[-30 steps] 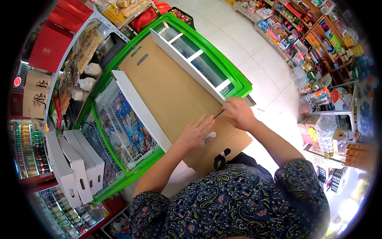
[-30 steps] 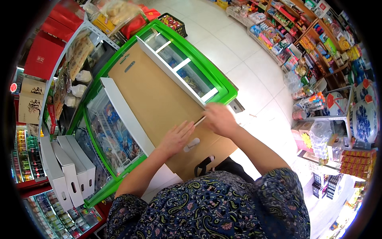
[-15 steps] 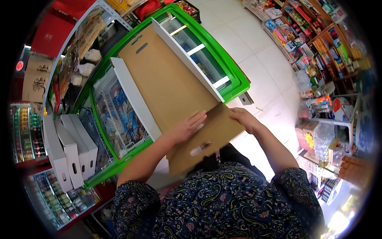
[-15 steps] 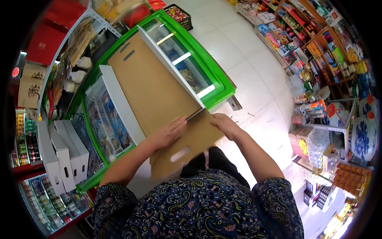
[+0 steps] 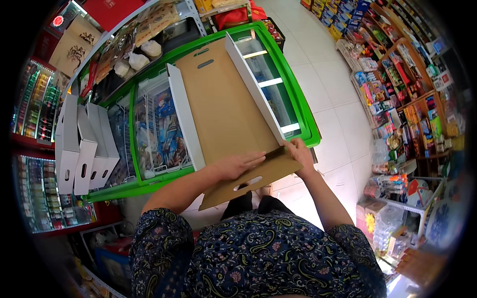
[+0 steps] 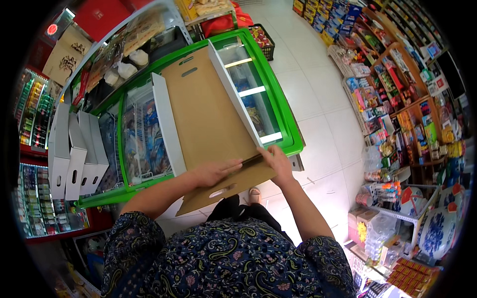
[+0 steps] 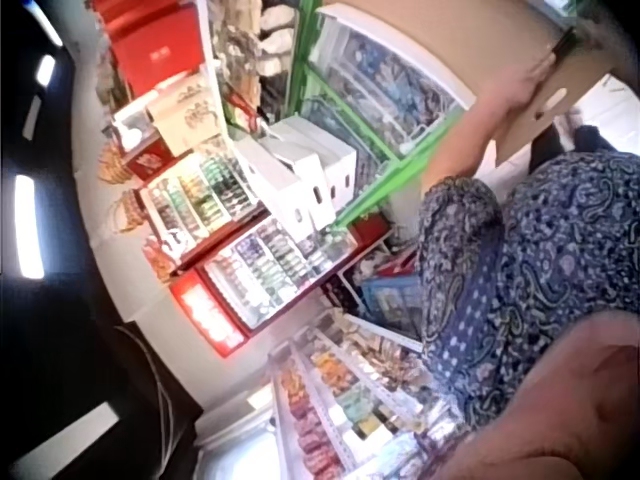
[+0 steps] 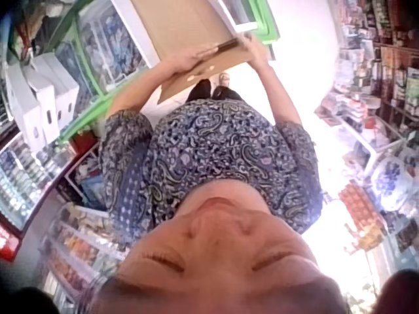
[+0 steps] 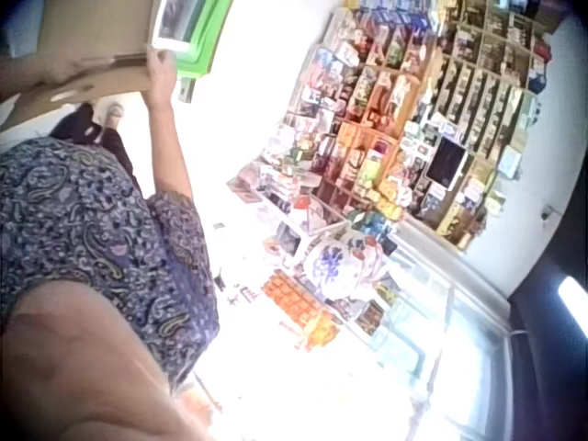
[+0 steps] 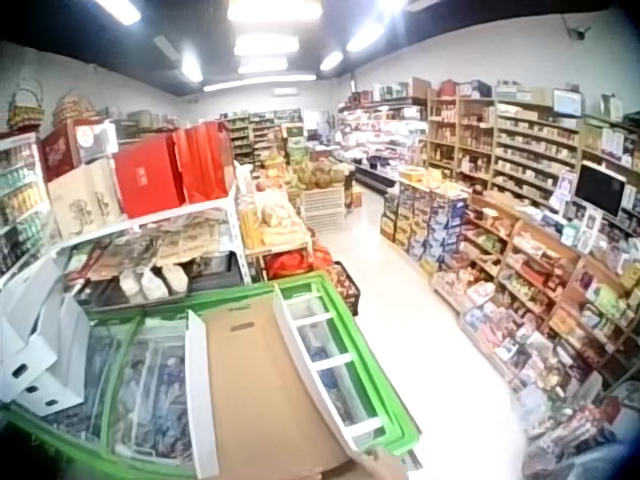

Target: The person assembles flat-packed cardboard boxes by folding the side panels and locking the tabs. They repeat this process for several boxes, stacking the finished ones on top of a green freezer.

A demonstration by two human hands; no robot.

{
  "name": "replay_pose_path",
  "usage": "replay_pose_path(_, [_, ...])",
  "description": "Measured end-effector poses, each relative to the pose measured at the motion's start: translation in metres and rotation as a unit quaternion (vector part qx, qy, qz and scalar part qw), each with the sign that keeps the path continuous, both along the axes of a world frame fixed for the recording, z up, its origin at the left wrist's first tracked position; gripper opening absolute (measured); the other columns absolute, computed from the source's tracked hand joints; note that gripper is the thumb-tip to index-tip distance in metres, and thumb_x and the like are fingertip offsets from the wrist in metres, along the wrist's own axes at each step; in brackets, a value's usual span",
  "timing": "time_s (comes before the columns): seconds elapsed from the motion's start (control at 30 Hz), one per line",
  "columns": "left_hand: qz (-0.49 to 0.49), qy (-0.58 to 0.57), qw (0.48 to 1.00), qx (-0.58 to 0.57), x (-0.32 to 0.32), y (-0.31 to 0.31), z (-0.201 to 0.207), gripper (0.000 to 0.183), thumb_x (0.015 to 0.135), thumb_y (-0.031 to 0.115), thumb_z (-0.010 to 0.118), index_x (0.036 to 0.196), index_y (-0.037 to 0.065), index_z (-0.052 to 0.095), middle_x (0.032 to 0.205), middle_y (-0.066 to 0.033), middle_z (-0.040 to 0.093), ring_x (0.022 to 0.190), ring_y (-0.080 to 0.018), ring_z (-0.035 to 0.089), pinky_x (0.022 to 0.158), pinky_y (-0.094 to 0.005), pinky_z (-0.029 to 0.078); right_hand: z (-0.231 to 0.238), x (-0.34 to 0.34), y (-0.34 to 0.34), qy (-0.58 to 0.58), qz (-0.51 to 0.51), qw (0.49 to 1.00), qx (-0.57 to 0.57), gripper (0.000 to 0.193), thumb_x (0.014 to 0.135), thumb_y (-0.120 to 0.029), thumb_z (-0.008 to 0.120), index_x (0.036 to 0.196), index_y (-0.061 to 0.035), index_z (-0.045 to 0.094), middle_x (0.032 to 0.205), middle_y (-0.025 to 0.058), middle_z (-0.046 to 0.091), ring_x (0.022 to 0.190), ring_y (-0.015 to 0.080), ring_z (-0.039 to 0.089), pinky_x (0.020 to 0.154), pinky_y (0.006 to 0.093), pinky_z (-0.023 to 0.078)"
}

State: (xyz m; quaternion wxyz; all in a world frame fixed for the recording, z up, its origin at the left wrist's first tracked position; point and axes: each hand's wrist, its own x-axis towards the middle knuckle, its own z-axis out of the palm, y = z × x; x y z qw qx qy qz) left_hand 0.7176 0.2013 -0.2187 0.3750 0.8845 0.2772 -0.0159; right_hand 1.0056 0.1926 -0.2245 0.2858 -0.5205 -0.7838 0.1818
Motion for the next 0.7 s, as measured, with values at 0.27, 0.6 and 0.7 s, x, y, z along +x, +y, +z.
replay_pose_path(0.27, [0.054, -0.062, 0.994, -0.078, -0.012, 0.007, 0.004, 0.051, 0.103, 0.027, 0.036, 0.153, 0.017, 0.025, 0.155, -0.0115, 0.031, 0.139, -0.0291, 0.035, 0.116, -0.0395, 0.026, 0.011, -0.006, 0.042, -0.004, 0.159, 0.987, -0.035, 0.009, 0.068, -0.009, 0.073, 0.076, -0.0101, 0.069, 0.085, 0.0081, 0.058, 0.084, 0.0283, 0.057, 0.071, 0.0361, 0.047])
replay_pose_path(0.6, [0.230, -0.200, 0.930, -0.208, -0.010, 0.000, -0.122, 0.028, 0.094, 0.031, 0.054, 0.105, 0.008, 0.065, 0.092, -0.0143, 0.068, 0.081, -0.0276, 0.063, 0.076, -0.0395, 0.050, 0.001, -0.007, 0.062, 0.015, 0.120, 0.985, -0.123, 0.028, 0.060, -0.010, 0.087, 0.069, -0.0109, 0.060, 0.076, 0.0038, 0.053, 0.075, 0.0218, 0.055, 0.066, 0.0344, 0.046])
replay_pose_path(0.7, [0.304, -0.050, 0.935, -0.178, -0.039, 0.006, -0.187, 0.035, 0.091, 0.038, 0.056, 0.106, 0.008, 0.068, 0.099, -0.0156, 0.070, 0.088, -0.0319, 0.067, 0.079, -0.0431, 0.051, -0.018, -0.034, 0.073, 0.091, 0.029, 0.958, -0.272, 0.049, 0.059, -0.015, 0.093, 0.084, -0.0067, 0.052, 0.080, 0.0010, 0.058, 0.076, 0.0148, 0.058, 0.064, 0.0321, 0.048])
